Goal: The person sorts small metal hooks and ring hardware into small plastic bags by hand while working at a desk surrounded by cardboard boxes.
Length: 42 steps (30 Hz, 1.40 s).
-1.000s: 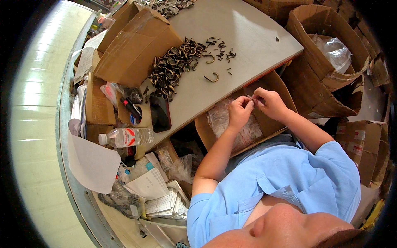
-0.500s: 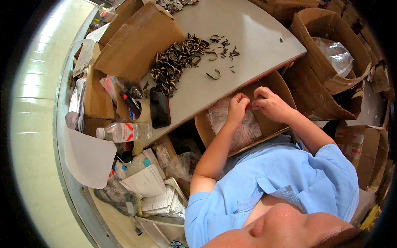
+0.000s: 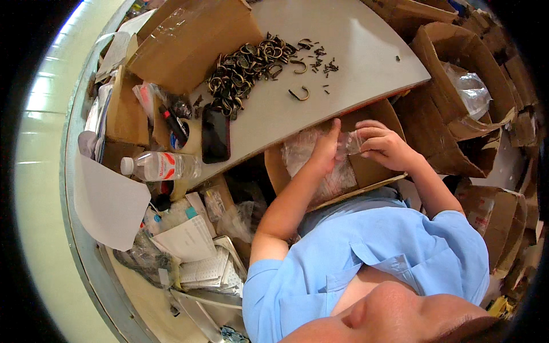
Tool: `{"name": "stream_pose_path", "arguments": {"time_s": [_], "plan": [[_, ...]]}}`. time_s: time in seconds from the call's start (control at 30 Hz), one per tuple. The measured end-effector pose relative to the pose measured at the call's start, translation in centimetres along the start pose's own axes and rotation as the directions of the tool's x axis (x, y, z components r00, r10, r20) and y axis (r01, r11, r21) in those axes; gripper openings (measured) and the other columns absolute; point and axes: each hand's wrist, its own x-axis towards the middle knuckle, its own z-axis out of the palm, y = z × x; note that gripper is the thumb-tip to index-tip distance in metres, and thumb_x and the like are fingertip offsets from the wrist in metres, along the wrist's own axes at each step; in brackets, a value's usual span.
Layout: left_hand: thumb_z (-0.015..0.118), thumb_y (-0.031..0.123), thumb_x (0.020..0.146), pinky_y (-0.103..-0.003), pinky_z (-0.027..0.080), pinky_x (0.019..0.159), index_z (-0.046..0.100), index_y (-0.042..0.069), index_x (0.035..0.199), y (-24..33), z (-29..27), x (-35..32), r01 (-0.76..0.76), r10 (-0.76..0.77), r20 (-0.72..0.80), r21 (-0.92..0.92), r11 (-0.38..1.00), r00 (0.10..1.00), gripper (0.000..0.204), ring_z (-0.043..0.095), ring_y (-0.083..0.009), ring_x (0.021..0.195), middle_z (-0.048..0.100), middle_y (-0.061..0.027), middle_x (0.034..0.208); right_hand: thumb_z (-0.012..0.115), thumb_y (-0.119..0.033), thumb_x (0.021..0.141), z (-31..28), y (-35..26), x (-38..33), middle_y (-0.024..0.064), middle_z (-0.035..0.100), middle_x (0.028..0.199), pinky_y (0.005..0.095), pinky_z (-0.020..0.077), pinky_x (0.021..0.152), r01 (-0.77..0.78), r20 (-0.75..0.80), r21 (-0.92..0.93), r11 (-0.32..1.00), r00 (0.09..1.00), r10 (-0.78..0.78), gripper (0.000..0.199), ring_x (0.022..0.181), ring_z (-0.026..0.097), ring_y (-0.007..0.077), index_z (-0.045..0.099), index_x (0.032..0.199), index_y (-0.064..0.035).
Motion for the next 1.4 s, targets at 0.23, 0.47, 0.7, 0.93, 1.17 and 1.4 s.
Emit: {"name": "stream_pose_path", "arguments": {"time_s": [0.23, 0.47, 0.7, 0.93, 1.17, 1.4], "plan": [[0.061, 0.062, 0.075, -0.037, 0.049, 0.066, 0.051, 0.003, 0.115, 1.0, 0.1, 0.1, -0.064, 0.097, -0.13, 0.237, 0.969, 0.987, 0.073, 0.06, -0.0229, 0.079, 0.061, -0.0108, 0.087, 0.072, -0.011, 0.065, -1.8, -1.8, 0.3, 0.0012, 0.055, 0.125, 0.0468, 0.0343, 0.101, -0.023, 0.141, -0.219, 0.975, 0.988, 0.055, 0.029, 0.124, 0.035, 0.0396, 0.07, 0.094, -0.0105], [0.074, 0.046, 0.07, -0.034, 0.047, 0.081, 0.05, -0.001, 0.113, -1.1, 1.4, 0.0, -0.653, 0.79, 0.387, 0.757, 0.022, 0.475, 0.068, 0.06, -0.0245, 0.096, 0.062, -0.0137, 0.098, 0.062, 0.002, 0.058, -2.1, -0.8, 1.6, 0.0014, 0.061, 0.115, 0.043, 0.0411, 0.092, -0.077, 0.182, -0.345, 0.935, 0.972, 0.148, 0.032, 0.104, 0.049, 0.0326, 0.07, 0.088, -0.0089], [0.078, 0.015, 0.067, -0.026, 0.046, 0.066, 0.054, 0.004, 0.092, -0.8, 0.2, 0.7, -0.554, 0.517, 0.222, 0.478, 0.682, 0.827, 0.036, 0.054, -0.0104, 0.073, 0.059, -0.0039, 0.079, 0.057, -0.005, 0.078, -1.5, 0.7, 8.4, 0.0101, 0.063, 0.09, 0.04, 0.044, 0.086, -0.375, 0.015, 0.023, 0.927, 0.927, 0.375, 0.021, 0.092, 0.055, 0.0334, 0.066, 0.096, -0.0066], [0.078, 0.017, 0.066, -0.025, 0.046, 0.064, 0.054, 0.003, 0.091, -0.3, 0.1, 0.8, -0.545, 0.526, 0.194, 0.504, 0.67, 0.828, 0.038, 0.055, -0.0113, 0.071, 0.059, -0.0045, 0.076, 0.053, -0.013, 0.078, 0.2, 6.5, 12.1, 0.0175, 0.052, 0.108, 0.0411, 0.0409, 0.092, -0.311, -0.299, -0.372, 0.875, 0.932, 0.204, 0.031, 0.104, 0.049, 0.0345, 0.061, 0.107, -0.0057], [0.079, 0.02, 0.064, -0.028, 0.046, 0.063, 0.056, 0.004, 0.09, -0.1, -0.1, 0.7, -0.577, 0.561, 0.218, 0.54, 0.612, 0.799, 0.038, 0.056, -0.0132, 0.07, 0.059, -0.0051, 0.076, 0.053, -0.012, 0.077, 0.7, 6.1, 12.4, 0.0167, 0.054, 0.105, 0.0408, 0.0408, 0.092, -0.303, -0.306, -0.384, 0.872, 0.933, 0.189, 0.03, 0.104, 0.05, 0.0346, 0.062, 0.105, -0.005], [0.078, 0.018, 0.065, -0.026, 0.044, 0.066, 0.056, 0.003, 0.089, 0.1, -0.1, 1.0, -0.542, 0.514, 0.187, 0.411, 0.733, 0.837, 0.036, 0.054, -0.0132, 0.073, 0.058, -0.0042, 0.079, 0.063, -0.023, 0.078, 1.3, 4.6, 11.9, 0.0143, 0.058, 0.104, 0.0397, 0.044, 0.087, -0.303, -0.282, -0.347, 0.888, 0.936, 0.209, 0.026, 0.098, 0.055, 0.0329, 0.063, 0.097, -0.0057]]}}
